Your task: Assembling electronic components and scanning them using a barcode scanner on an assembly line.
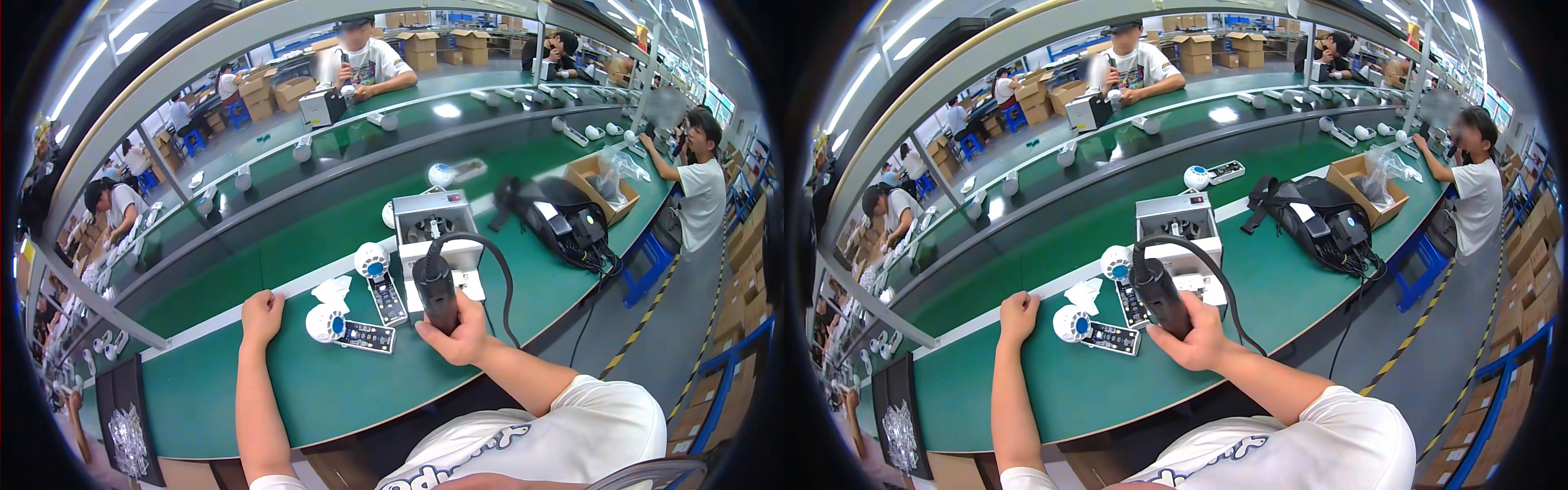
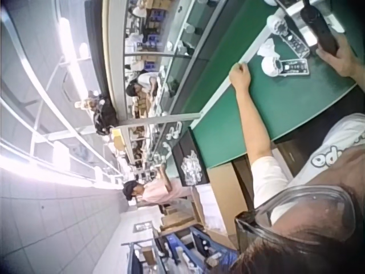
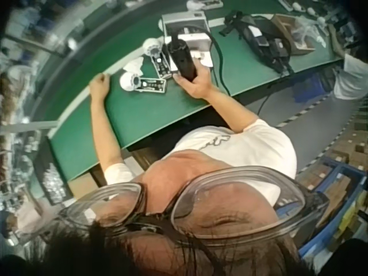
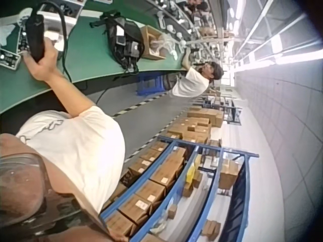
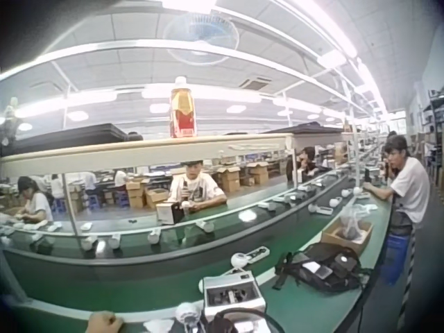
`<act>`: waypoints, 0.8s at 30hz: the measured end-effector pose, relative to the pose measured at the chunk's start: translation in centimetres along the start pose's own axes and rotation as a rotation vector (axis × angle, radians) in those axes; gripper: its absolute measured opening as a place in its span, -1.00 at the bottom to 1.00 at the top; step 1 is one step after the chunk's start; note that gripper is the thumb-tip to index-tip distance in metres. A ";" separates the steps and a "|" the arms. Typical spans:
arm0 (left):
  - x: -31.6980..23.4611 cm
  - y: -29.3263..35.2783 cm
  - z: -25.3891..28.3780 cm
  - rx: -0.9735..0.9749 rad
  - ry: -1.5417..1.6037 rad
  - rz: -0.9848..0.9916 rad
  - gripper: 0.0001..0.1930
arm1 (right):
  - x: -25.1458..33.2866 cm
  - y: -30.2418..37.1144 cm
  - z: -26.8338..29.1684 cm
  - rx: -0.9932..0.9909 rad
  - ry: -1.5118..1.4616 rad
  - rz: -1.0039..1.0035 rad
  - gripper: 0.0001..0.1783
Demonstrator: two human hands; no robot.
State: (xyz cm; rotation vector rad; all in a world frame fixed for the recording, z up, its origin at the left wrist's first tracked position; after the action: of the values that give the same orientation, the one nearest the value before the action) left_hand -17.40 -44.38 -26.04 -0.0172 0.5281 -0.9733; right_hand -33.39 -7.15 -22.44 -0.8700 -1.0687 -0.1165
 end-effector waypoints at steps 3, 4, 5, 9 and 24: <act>0.0 0.1 0.0 0.003 0.024 0.002 -0.63 | 0.8 -0.2 -0.2 0.048 0.004 0.020 -0.66; -0.1 0.1 -0.1 0.003 0.011 -0.004 -0.63 | 1.1 -0.3 -0.4 0.069 0.009 0.028 -0.71; -0.4 0.2 -0.3 0.010 0.002 -0.012 -0.63 | 1.3 -0.2 -0.3 0.069 0.007 0.025 -0.71; 0.1 -0.2 -0.3 0.027 -0.012 0.064 -0.64 | 1.2 -0.3 -0.4 0.079 -0.004 0.020 -0.71; 0.0 -0.1 -0.1 0.038 0.019 0.077 -0.68 | 0.1 0.0 -0.2 0.028 -0.056 -0.010 -0.64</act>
State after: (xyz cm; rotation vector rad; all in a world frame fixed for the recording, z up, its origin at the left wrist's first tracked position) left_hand -17.55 -44.42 -26.11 0.0466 0.5239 -0.9088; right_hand -33.18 -7.26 -22.46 -0.8468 -1.1250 -0.0860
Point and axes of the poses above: each hand's wrist, its own y-axis away from the middle knuckle, its own z-axis out of the back of the hand, x = y × z, the point moved 10 cm from there along -y, towards the middle knuckle, and after that the axes turned 10 degrees about x, right-handed, at the moved point
